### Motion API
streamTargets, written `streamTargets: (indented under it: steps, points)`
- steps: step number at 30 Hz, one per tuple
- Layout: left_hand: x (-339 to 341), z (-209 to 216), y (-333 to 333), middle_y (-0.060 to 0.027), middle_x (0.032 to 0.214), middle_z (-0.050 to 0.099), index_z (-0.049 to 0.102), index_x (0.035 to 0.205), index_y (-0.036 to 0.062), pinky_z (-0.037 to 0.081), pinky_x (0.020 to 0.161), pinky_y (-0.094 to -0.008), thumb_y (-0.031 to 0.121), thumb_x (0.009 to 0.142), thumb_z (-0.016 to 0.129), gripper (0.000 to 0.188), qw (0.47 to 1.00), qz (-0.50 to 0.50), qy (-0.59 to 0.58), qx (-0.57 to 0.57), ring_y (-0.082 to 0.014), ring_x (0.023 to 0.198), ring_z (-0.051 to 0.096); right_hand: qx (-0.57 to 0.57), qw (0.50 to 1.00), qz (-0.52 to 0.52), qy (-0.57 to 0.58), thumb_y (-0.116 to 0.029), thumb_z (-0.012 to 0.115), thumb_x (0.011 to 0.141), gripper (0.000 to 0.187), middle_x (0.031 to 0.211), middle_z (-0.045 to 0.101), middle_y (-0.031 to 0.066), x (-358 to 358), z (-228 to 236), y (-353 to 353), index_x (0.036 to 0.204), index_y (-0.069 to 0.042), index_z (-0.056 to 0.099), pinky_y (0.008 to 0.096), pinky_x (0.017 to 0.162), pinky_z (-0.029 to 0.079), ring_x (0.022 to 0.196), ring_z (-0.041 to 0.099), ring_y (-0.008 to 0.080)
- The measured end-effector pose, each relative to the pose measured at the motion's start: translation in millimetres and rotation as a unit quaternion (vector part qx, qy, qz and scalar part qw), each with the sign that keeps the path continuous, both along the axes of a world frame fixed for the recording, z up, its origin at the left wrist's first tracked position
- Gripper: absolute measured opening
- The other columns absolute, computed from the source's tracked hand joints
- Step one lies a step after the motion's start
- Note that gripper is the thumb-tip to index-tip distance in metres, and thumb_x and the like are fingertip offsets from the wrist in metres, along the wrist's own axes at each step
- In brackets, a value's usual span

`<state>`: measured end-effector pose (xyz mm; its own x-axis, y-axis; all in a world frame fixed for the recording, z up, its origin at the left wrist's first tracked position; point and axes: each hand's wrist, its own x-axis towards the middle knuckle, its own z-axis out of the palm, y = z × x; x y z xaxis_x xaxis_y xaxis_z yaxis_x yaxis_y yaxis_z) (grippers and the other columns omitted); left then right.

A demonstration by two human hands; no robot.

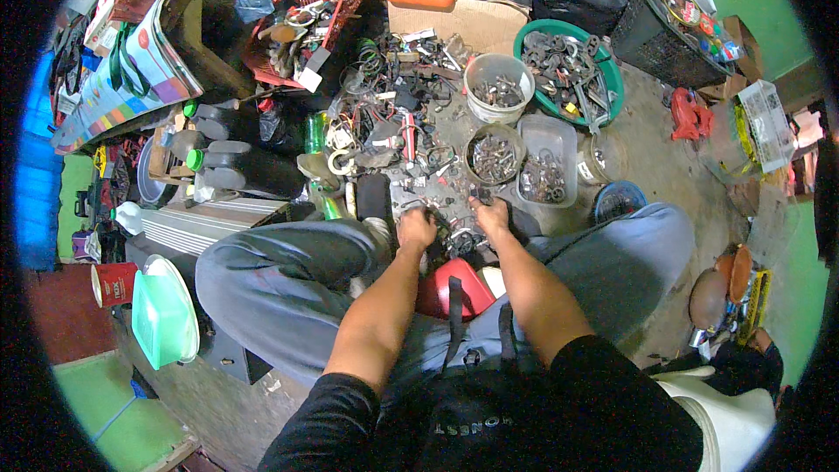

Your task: The person sits cross-legged on the floor and assembles lock components by hand. They pick up small metal parts from a pile, fit them into a lock body, and place the assembled units into a green basket.

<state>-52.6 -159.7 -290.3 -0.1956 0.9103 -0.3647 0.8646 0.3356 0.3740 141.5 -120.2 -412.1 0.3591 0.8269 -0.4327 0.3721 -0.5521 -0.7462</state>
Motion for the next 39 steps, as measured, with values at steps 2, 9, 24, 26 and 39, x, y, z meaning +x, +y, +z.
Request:
streamTargets:
  steps: [2, 9, 24, 26, 39]
  points:
    - [-3, -11, -14, -0.0200, 0.105, 0.065, 0.067, 0.105, 0.0060, 0.050, 0.089, -0.0436, 0.019, 0.079, 0.060, 0.030, 1.000, 0.028, 0.006, 0.011, -0.0377, 0.101, 0.061, 0.001, 0.998, 0.060, -0.035, -0.027, 0.074, 0.079, 0.029, 0.073, 0.065, 0.0084, -8, 30, -6, 0.091, -0.001, 0.068, 0.0330, 0.058, 0.048, 0.062, 0.060, 0.0176]
    - [-65, -45, 11, -0.0202, 0.118, 0.062, 0.060, 0.118, 0.0022, 0.044, 0.093, -0.0443, 0.045, 0.091, 0.049, 0.052, 0.824, 0.444, -0.344, -0.072, -0.0326, 0.110, 0.059, 0.047, 0.977, 0.209, -0.016, -0.033, 0.072, 0.080, 0.039, 0.084, 0.069, 0.0163, -33, 74, -8, 0.092, 0.004, 0.067, 0.0368, 0.073, 0.048, 0.078, 0.066, 0.0250]
    - [-71, -78, -12, -0.0162, 0.146, 0.036, 0.027, 0.146, 0.0080, 0.033, 0.102, -0.0525, 0.063, 0.095, 0.023, 0.076, 0.760, 0.369, -0.493, -0.208, -0.0327, 0.129, 0.038, -0.091, 0.922, 0.377, 0.015, -0.038, 0.061, 0.088, 0.041, 0.115, 0.063, 0.0212, -63, 99, -5, 0.111, -0.004, 0.066, 0.0394, 0.095, 0.044, 0.110, 0.058, 0.0348]
    - [-80, -105, -17, -0.0164, 0.130, 0.050, 0.034, 0.140, 0.0068, 0.046, 0.086, -0.0506, 0.055, 0.097, 0.029, 0.065, 0.754, 0.404, -0.476, -0.204, -0.0323, 0.110, 0.053, -0.048, 0.916, 0.398, -0.013, -0.037, 0.060, 0.089, 0.043, 0.116, 0.062, 0.0224, -67, 90, -7, 0.114, -0.002, 0.064, 0.0400, 0.096, 0.043, 0.111, 0.057, 0.0361]
    - [-36, -24, -9, -0.0091, 0.101, 0.068, 0.062, 0.114, 0.0029, 0.053, 0.062, -0.0349, 0.028, 0.088, 0.065, 0.036, 0.726, 0.308, -0.547, -0.282, -0.0222, 0.074, 0.064, -0.183, 0.943, 0.249, 0.127, -0.048, 0.063, 0.086, 0.060, 0.104, 0.064, 0.0185, -42, 84, 0, 0.115, 0.003, 0.059, 0.0355, 0.068, 0.053, 0.085, 0.066, 0.0244]
